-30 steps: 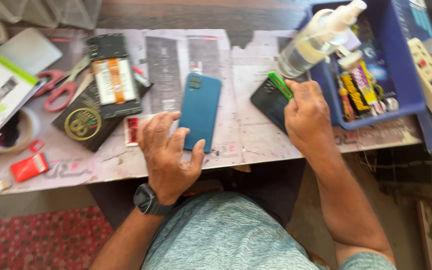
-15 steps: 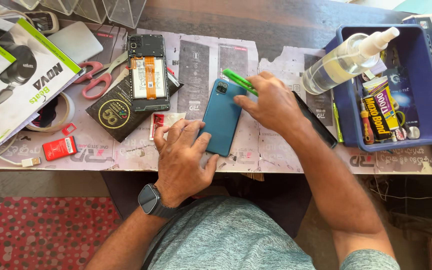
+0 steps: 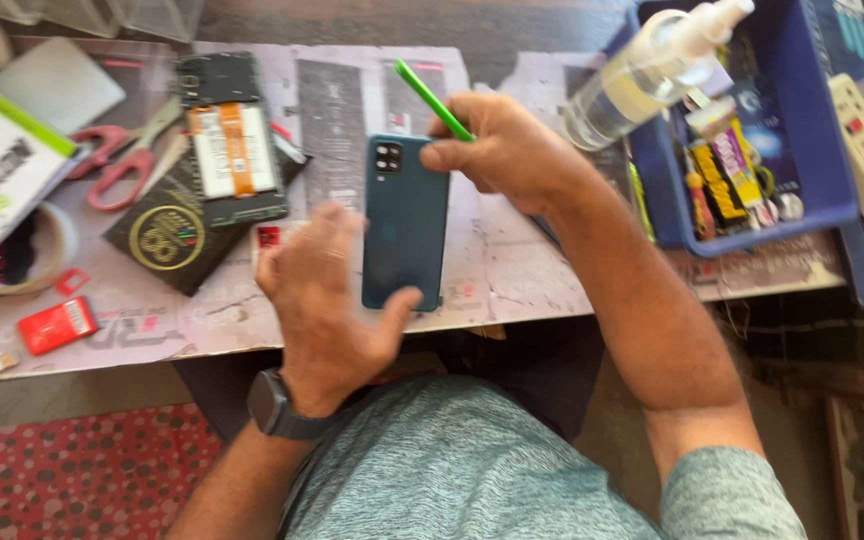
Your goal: The person handles a small red component and a disassembled smartphone on a cluttered workbench. They use a green utility knife to scrape adhesive residue from the back of a blue smartphone casing.
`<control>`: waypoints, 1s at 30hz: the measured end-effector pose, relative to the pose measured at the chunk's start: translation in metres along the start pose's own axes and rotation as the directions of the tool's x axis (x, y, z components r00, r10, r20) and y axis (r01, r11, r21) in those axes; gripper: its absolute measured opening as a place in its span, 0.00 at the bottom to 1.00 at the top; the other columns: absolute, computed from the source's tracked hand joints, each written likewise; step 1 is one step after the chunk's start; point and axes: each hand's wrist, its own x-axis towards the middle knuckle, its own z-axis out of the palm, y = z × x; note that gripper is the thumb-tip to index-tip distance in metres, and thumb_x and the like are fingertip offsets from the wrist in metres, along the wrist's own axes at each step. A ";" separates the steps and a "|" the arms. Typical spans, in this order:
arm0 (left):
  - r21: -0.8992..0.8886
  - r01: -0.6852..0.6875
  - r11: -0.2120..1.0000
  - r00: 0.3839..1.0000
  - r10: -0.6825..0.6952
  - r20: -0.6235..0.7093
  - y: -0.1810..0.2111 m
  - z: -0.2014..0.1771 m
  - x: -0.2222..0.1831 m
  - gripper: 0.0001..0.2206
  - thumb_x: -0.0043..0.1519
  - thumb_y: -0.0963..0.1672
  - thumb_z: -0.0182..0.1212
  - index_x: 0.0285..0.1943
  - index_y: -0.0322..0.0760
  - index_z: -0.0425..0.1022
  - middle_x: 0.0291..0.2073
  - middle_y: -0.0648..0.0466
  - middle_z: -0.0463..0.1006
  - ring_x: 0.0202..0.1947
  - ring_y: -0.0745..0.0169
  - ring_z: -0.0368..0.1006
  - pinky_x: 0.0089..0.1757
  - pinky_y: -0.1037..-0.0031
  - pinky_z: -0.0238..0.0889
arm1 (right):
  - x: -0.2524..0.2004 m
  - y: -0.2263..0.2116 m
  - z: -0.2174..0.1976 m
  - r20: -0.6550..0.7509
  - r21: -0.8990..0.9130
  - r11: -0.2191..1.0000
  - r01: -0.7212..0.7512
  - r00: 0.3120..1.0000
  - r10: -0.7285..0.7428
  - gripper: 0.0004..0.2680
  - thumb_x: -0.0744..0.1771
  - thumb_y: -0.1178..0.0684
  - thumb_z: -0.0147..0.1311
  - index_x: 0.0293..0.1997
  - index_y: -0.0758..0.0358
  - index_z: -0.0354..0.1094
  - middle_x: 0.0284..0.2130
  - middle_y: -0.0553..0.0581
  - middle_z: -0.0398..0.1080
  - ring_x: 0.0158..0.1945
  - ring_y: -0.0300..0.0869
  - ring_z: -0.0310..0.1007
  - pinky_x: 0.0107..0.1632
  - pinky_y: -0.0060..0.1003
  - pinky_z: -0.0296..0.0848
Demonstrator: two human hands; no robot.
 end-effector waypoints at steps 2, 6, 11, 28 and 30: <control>-0.243 0.136 0.961 0.990 -0.143 -0.013 0.003 0.005 0.007 0.33 0.53 0.45 0.71 0.66 0.25 0.61 0.57 0.39 0.72 0.59 0.48 0.66 0.57 0.55 0.53 | -0.006 -0.006 -0.005 0.061 0.135 0.988 0.075 0.995 -0.084 0.12 0.64 0.52 0.67 0.46 0.65 0.69 0.25 0.46 0.64 0.21 0.28 0.56 0.20 0.24 0.53; -0.791 0.436 0.429 0.878 -0.394 0.271 -0.011 0.013 0.019 0.21 0.61 0.36 0.62 0.64 0.27 0.66 0.54 0.45 0.77 0.52 0.62 0.73 0.55 0.69 0.66 | -0.028 -0.023 -0.011 -0.017 0.003 0.969 0.245 0.969 -0.245 0.11 0.67 0.50 0.66 0.46 0.66 0.71 0.30 0.51 0.69 0.29 0.35 0.63 0.31 0.32 0.62; -0.900 0.367 0.235 0.848 -0.482 0.221 -0.036 0.000 0.003 0.17 0.64 0.33 0.57 0.63 0.27 0.70 0.53 0.48 0.77 0.52 0.65 0.73 0.57 0.72 0.67 | -0.090 -0.021 -0.033 -0.269 -0.815 0.576 -0.069 0.925 -0.270 0.16 0.64 0.43 0.68 0.47 0.65 0.74 0.36 0.64 0.74 0.43 0.55 0.75 0.49 0.50 0.71; -0.473 0.411 0.779 0.910 -0.381 0.164 0.003 0.009 -0.009 0.22 0.60 0.47 0.64 0.60 0.28 0.70 0.31 0.51 0.81 0.30 0.60 0.77 0.34 0.69 0.70 | -0.070 0.028 0.044 -0.092 0.432 0.884 0.178 0.984 -0.153 0.20 0.66 0.60 0.62 0.63 0.72 0.60 0.23 0.46 0.66 0.19 0.28 0.58 0.21 0.24 0.54; -0.015 0.180 0.984 0.984 -0.180 -0.016 -0.020 -0.010 0.000 0.27 0.59 0.52 0.70 0.57 0.26 0.71 0.33 0.46 0.79 0.33 0.51 0.76 0.36 0.64 0.68 | -0.065 0.024 0.045 -0.106 0.444 0.879 0.173 0.984 -0.140 0.19 0.65 0.62 0.61 0.63 0.73 0.60 0.23 0.47 0.66 0.20 0.28 0.60 0.21 0.23 0.55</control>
